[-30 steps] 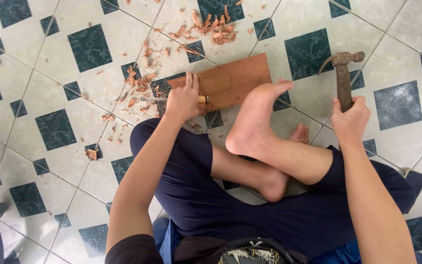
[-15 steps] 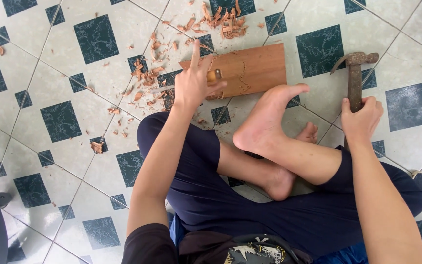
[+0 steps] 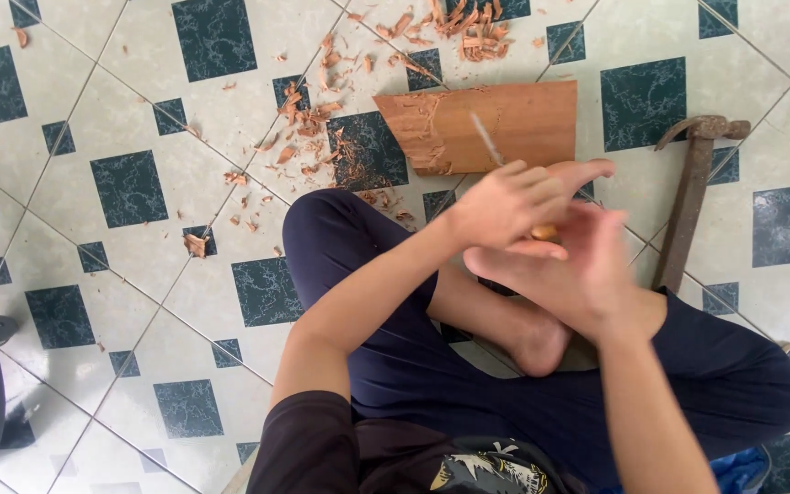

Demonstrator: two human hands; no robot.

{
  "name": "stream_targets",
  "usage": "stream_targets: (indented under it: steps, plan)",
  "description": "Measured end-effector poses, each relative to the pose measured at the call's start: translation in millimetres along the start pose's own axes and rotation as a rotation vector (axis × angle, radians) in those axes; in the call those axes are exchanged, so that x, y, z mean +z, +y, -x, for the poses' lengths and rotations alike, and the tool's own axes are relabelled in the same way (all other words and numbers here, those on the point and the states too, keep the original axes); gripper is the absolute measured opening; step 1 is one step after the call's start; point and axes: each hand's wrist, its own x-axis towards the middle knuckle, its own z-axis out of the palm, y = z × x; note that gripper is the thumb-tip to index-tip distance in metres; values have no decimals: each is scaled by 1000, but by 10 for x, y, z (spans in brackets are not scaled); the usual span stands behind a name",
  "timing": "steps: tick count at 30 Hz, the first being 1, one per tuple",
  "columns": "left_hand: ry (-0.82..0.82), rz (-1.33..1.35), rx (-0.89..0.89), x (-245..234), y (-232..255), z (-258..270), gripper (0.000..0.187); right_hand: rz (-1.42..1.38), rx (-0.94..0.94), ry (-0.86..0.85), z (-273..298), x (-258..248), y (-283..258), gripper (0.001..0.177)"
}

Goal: Carving a piece of wood using a hammer and a chisel while sitting on the floor.

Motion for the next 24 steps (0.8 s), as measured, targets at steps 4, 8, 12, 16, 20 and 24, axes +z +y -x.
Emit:
stream_targets:
  steps: [4, 8, 12, 16, 20, 24]
  plan:
    - [123, -31, 88, -79, 38, 34, 47, -232, 297, -52, 218, 471, 158, 71]
    - [54, 51, -21, -94, 85, 277, 40, -80, 208, -78, 145, 514, 298, 80]
    - [-224, 196, -295, -195, 121, 359, 66, -370, 209, -90, 68, 541, 375, 45]
    - [-190, -32, -342, -752, -263, 332, 62, -497, 276, -98, 11, 363, 521, 34]
    - [-2, -213, -717, -1248, -699, 696, 39, -399, 258, -189, 135, 336, 624, 31]
    - [-40, -267, -922, -1020, -1093, 1141, 32, 158, 237, -125, 157, 800, 444, 29]
